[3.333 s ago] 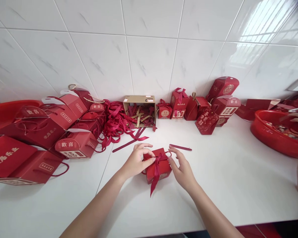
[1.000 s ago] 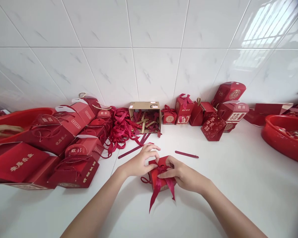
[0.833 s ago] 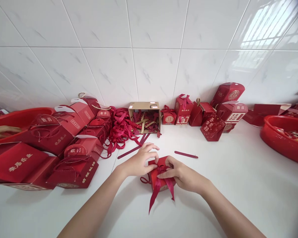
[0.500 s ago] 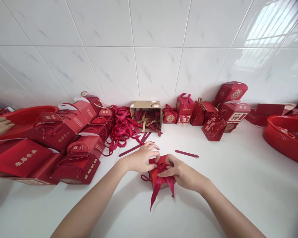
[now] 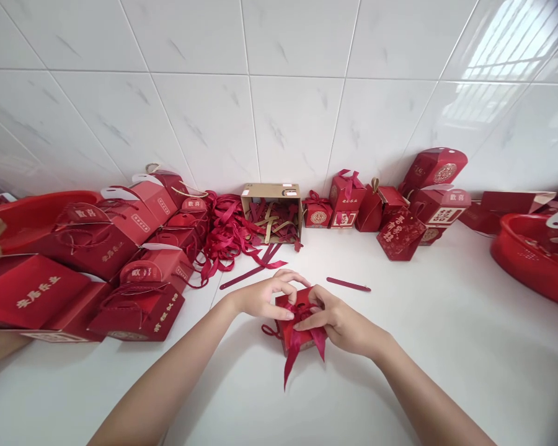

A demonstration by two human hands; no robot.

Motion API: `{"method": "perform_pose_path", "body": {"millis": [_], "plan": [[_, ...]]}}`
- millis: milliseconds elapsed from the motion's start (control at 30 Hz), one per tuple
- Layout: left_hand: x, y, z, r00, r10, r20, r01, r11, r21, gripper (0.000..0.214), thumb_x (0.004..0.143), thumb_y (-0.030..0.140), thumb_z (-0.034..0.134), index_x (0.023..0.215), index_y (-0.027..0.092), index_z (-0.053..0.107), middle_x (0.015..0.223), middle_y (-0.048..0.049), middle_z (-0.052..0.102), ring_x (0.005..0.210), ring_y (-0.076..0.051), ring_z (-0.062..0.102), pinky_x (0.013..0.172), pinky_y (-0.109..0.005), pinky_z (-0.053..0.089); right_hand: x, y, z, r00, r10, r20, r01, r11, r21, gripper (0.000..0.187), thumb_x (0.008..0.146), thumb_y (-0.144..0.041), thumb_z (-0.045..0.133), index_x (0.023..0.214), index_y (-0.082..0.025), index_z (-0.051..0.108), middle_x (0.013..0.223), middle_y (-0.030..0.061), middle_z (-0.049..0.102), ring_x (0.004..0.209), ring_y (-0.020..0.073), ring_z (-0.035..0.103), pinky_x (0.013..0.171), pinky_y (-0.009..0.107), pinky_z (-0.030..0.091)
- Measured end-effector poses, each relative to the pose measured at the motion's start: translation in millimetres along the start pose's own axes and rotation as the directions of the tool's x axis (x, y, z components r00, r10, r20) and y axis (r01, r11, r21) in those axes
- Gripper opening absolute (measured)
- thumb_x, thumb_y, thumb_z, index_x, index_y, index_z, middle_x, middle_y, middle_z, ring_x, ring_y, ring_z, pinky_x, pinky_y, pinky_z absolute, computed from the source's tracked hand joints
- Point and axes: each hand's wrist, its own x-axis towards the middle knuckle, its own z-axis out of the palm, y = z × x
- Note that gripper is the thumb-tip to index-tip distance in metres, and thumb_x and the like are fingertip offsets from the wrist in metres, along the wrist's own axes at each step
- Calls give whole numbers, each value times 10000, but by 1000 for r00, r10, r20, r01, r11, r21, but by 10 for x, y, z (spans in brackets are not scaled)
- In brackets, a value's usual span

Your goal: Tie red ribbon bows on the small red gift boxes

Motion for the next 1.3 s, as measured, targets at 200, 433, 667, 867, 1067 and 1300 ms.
{"method": "perform_pose_path", "body": {"millis": [200,433,667,867,1067,1300], "plan": [[-2,-11,47,984,-35,-172,70,976,205,173,739,258,679,633,217,549,1308,9,572,1389,-311,230,1115,-510,215,-20,-4,-6,1000,10,13,-10,1000,-7,427,865,-11,479,1065,-292,731,1010,64,484,881,153,540,792,303,522],[-37,-1,223,954,-16,-298,32,998,51,306,781,266,637,548,201,450,1099,-21,638,1210,-240,438,1054,-402,342,-17,14,26,1000,7,-20,-7,1000,3,462,852,13,463,1055,-302,732,1013,62,484,929,168,538,811,322,517],[-63,52,380,889,-134,-437,47,978,-205,294,754,262,657,615,208,403,1010,-43,663,1122,-230,497,992,-366,382,-26,31,16,995,-13,-103,12,1000,-5,385,812,38,425,891,-213,706,929,49,490,796,142,524,697,275,487],[-8,114,575,811,-351,-468,123,884,-450,217,774,340,648,697,186,516,848,-17,615,691,-133,549,656,-270,457,-11,30,52,967,146,-209,-112,980,167,147,883,-79,450,879,-221,490,771,-16,528,631,114,460,554,228,393],[14,77,641,808,-325,-492,100,898,-429,309,744,284,685,567,195,448,831,-42,650,960,-210,588,826,-299,443,7,91,151,919,250,-305,-156,941,300,75,889,-177,517,853,-222,469,750,-22,555,620,115,490,549,229,395],[17,-45,677,821,-287,-494,91,920,-382,488,718,209,664,569,231,200,689,-34,675,1009,-229,558,823,-317,427,13,218,227,819,347,-456,-134,890,437,209,869,-257,567,737,-227,407,732,-7,537,640,138,492,554,254,410]]}}
